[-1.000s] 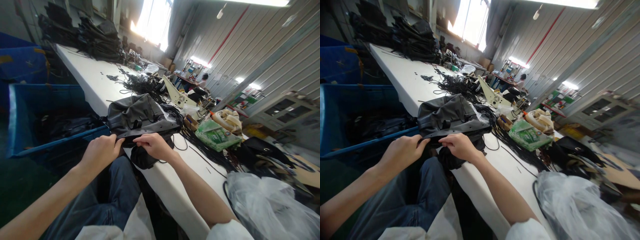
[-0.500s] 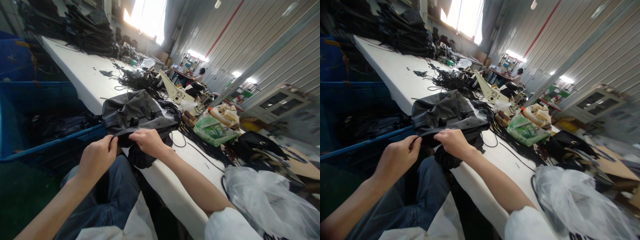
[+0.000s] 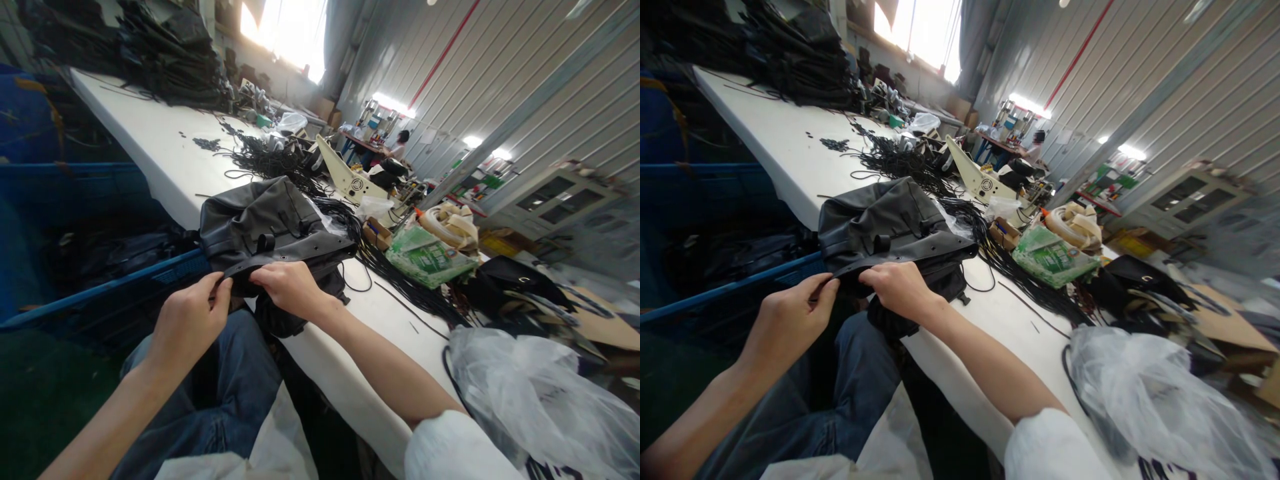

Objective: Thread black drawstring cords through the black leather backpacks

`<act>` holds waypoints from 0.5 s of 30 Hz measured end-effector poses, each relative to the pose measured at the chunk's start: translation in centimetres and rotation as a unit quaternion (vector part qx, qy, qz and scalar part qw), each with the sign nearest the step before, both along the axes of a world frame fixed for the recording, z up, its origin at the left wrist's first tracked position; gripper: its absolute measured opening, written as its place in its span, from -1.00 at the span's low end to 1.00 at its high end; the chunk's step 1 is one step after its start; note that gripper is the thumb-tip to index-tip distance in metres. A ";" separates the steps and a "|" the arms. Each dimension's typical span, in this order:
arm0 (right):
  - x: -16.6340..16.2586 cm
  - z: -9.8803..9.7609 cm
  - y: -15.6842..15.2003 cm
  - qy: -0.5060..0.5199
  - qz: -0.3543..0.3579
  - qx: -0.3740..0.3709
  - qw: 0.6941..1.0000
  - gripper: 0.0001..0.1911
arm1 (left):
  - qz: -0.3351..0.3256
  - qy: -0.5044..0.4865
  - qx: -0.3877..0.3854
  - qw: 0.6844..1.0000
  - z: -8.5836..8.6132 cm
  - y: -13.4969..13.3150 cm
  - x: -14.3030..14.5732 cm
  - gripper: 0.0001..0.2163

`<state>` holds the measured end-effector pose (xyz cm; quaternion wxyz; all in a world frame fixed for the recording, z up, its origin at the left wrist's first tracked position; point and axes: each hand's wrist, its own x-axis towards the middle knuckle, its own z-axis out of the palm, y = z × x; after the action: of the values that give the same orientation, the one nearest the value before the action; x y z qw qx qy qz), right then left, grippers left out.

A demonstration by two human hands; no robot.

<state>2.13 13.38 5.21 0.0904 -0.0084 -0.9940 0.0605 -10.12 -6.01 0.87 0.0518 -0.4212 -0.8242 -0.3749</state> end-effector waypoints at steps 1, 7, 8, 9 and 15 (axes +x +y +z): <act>-0.1 -0.1 -0.1 -0.002 0.002 -0.002 1.000 -0.71 | 0.004 -0.010 0.006 1.000 0.1 0.0 0.0 -0.49; -0.8 -0.5 -0.6 -0.005 0.026 0.000 1.000 -0.76 | -0.013 -0.311 0.125 0.942 -0.1 -0.2 -0.2 -0.56; -0.9 -0.6 -0.7 -0.006 0.024 0.002 1.000 -0.77 | -0.022 -0.368 0.158 0.916 -0.7 -0.2 -0.1 -0.57; -1.0 -0.7 -0.7 -0.005 0.020 0.000 1.000 -0.78 | -0.029 -0.405 0.189 0.894 -1.5 -0.2 0.0 -0.57; -1.6 -0.8 -0.5 -0.019 0.018 -0.037 0.999 -0.82 | -0.046 -0.462 0.239 0.853 -7.1 0.6 2.6 -0.53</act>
<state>0.55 12.85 4.38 0.0698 0.0048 -0.9927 0.0987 -7.57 -5.41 -6.23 -0.2536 -0.2113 -0.6181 -0.7135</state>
